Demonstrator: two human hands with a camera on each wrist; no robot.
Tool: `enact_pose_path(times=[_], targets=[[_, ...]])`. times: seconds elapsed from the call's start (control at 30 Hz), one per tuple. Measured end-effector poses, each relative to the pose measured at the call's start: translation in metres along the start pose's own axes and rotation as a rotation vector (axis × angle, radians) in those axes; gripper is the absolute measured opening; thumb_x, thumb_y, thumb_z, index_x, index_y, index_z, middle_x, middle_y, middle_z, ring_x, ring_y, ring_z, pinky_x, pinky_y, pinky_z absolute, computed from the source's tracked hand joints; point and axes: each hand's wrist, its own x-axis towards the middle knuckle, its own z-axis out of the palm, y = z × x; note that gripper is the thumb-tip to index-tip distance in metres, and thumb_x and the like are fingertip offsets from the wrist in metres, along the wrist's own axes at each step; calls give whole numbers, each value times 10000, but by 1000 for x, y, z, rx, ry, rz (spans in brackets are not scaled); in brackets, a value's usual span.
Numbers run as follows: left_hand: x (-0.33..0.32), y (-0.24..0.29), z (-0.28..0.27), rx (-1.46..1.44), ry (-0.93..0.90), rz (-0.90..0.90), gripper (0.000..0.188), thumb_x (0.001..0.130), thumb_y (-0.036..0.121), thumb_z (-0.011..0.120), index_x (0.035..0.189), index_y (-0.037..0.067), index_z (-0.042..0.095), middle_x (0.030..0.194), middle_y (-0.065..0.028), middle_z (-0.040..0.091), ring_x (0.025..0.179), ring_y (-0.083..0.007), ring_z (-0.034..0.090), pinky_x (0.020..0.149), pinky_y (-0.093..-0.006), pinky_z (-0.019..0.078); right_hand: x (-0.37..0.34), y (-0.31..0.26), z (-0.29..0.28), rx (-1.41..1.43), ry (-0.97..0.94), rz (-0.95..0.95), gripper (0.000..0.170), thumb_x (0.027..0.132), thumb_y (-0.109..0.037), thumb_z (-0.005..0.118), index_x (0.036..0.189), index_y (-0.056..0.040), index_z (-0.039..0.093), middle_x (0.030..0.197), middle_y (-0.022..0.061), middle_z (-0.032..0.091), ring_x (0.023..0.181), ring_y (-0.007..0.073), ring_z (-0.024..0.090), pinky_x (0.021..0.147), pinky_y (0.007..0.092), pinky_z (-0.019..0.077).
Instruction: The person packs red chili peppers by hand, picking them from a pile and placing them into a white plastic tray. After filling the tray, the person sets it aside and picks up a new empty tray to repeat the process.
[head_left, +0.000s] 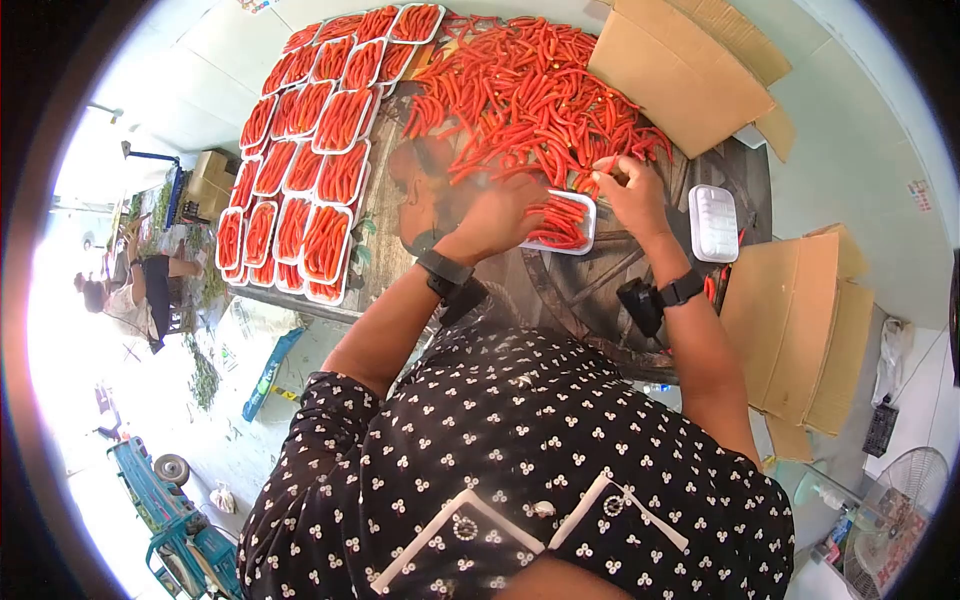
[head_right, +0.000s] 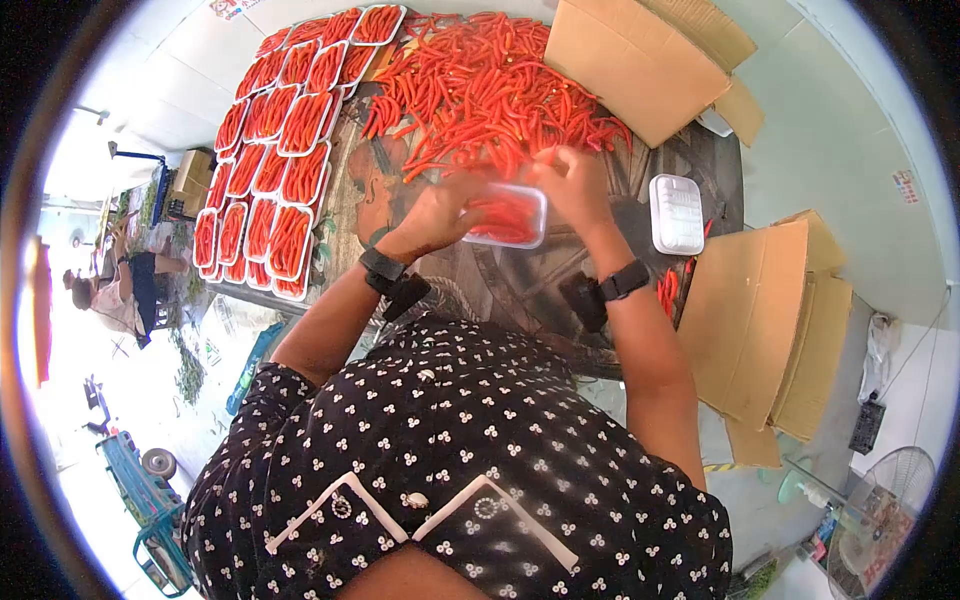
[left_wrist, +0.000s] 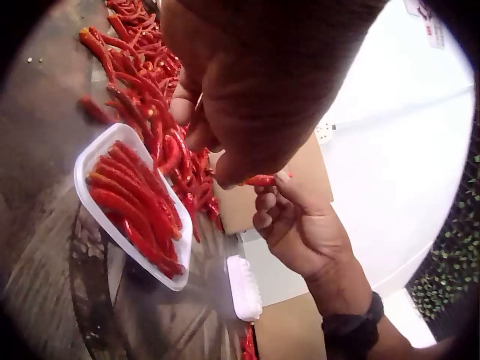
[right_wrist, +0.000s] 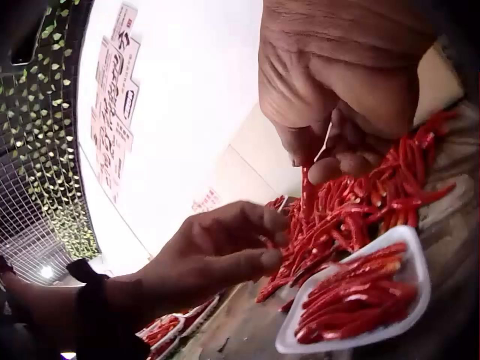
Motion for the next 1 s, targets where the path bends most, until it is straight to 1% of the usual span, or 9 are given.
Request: enact_pose_path(times=[0.03,0.13,0.23,0.37,0.67,0.73,0.83,0.9,1.0], targets=[[2,3,0,1,0,2,264,799,210,621,1038,97,623,950,-135,603,964,-328,582,795,-445,481,-4,-5,1,200,-65,165,142,842,-103,652,944,-3,646,835,52,666,696,127,636,626,256,483],[4,11,1,41,33,57,295,795,217,626,1064,98,613,959,-133,606,949,-329,588,789,-445,480,-19,-6,21,401,-179,279,170,867,-122,652,977,7,629,861,37,664,702,95,637,608,223,472],[-1,10,4,82,50,108,287,793,209,628,1055,93,619,970,-135,608,928,-333,596,777,-438,486,-31,-10,35,541,-207,420,184,868,-126,655,997,3,624,853,49,666,691,107,641,594,231,474],[-11,-3,4,93,42,11,245,802,193,610,1022,86,633,973,-151,610,907,-340,601,759,-433,489,-34,-15,40,547,-219,563,216,860,-123,664,1023,11,620,832,63,669,688,113,646,582,229,468],[-21,-13,-1,68,-57,-117,124,818,157,567,809,43,616,949,-192,598,853,-363,592,723,-456,469,-47,15,37,-47,-48,67,152,788,-92,672,914,-9,689,842,106,701,732,179,669,662,293,505],[-21,-13,1,55,-68,-124,134,819,155,562,777,37,609,936,-202,600,846,-367,591,722,-459,464,-51,14,39,-77,-62,50,156,785,-98,665,917,-18,690,853,123,698,745,204,672,679,305,509],[-21,-12,-1,35,-115,-108,136,830,145,578,876,23,618,842,-197,621,809,-384,597,705,-430,478,-55,14,40,-116,-89,17,162,776,-106,653,915,-30,691,855,147,689,766,249,671,697,327,512],[-22,-9,-3,-25,-80,-136,138,819,144,559,763,30,612,839,-218,594,814,-385,583,730,-467,455,-55,14,41,-123,-104,3,164,770,-108,646,909,-34,691,847,153,682,774,268,668,698,337,512],[-25,-13,-5,-32,-89,-128,148,823,144,554,755,27,616,851,-209,597,811,-387,581,733,-471,453,-56,11,40,-131,-101,-5,155,761,-110,641,890,-39,690,833,148,671,776,289,654,704,361,507]])
